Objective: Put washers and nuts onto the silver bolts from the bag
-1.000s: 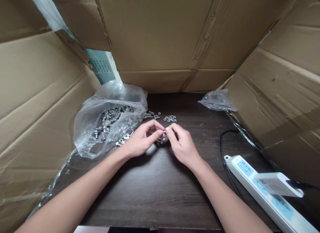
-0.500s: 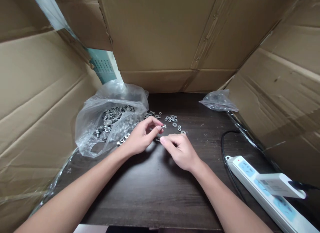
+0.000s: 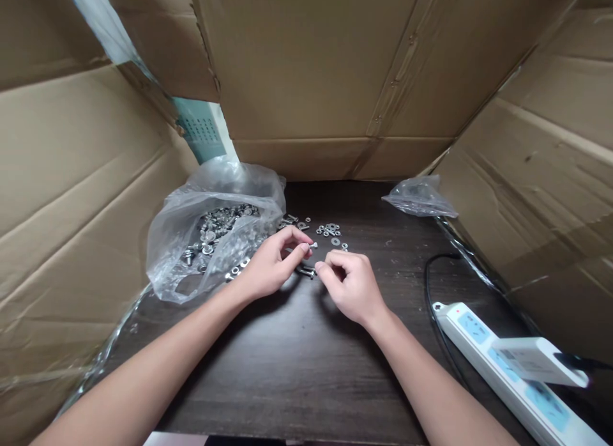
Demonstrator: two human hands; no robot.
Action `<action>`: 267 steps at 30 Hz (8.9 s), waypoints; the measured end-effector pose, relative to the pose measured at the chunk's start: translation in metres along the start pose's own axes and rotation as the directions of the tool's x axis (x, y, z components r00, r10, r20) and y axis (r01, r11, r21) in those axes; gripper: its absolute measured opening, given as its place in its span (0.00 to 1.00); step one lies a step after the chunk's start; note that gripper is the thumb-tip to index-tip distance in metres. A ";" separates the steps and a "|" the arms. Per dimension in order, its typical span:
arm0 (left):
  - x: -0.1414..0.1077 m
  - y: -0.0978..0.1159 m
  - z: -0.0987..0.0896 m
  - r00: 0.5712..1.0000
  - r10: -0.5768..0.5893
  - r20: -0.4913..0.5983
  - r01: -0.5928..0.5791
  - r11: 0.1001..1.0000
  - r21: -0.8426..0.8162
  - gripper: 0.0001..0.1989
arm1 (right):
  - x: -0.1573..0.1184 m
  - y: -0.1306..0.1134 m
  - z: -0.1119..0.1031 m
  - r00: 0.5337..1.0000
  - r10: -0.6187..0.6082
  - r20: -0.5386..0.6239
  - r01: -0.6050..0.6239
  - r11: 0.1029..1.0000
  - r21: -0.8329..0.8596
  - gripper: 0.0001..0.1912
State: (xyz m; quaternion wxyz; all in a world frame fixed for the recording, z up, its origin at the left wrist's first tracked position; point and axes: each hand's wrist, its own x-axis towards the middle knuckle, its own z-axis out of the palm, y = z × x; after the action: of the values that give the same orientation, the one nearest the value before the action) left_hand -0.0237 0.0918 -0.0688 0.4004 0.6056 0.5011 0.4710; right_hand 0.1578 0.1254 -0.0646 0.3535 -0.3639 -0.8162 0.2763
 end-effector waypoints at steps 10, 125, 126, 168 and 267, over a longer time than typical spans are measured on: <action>-0.003 0.005 0.006 0.995 0.030 0.094 -0.033 0.999 0.033 0.12 | 0.001 0.002 0.002 0.999 0.032 0.005 -0.032 0.996 0.082 0.12; -0.007 0.003 0.000 0.887 0.355 0.296 -0.449 0.506 0.736 0.14 | 0.000 0.004 0.004 0.998 -0.026 0.060 0.025 0.999 0.019 0.20; -0.007 0.003 0.000 0.886 0.357 0.297 -0.449 0.500 0.740 0.14 | 0.000 0.003 0.005 0.998 -0.009 0.063 0.007 1.000 0.025 0.21; -0.007 0.001 0.001 0.908 0.313 0.280 -0.413 0.549 0.727 0.13 | -0.003 0.013 0.008 0.993 0.026 0.116 -0.023 0.999 -0.030 0.20; -0.009 0.007 0.005 0.889 0.422 0.179 -0.405 0.540 0.738 0.12 | 0.002 0.003 0.008 1.000 0.015 -0.021 -0.015 1.000 0.015 0.22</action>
State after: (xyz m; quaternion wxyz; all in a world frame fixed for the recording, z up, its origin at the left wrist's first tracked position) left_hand -0.0175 0.0818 -0.0646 -0.0177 0.8120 0.4977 0.3043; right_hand 0.1519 0.1267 -0.0707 0.3627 -0.3704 -0.8076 0.2811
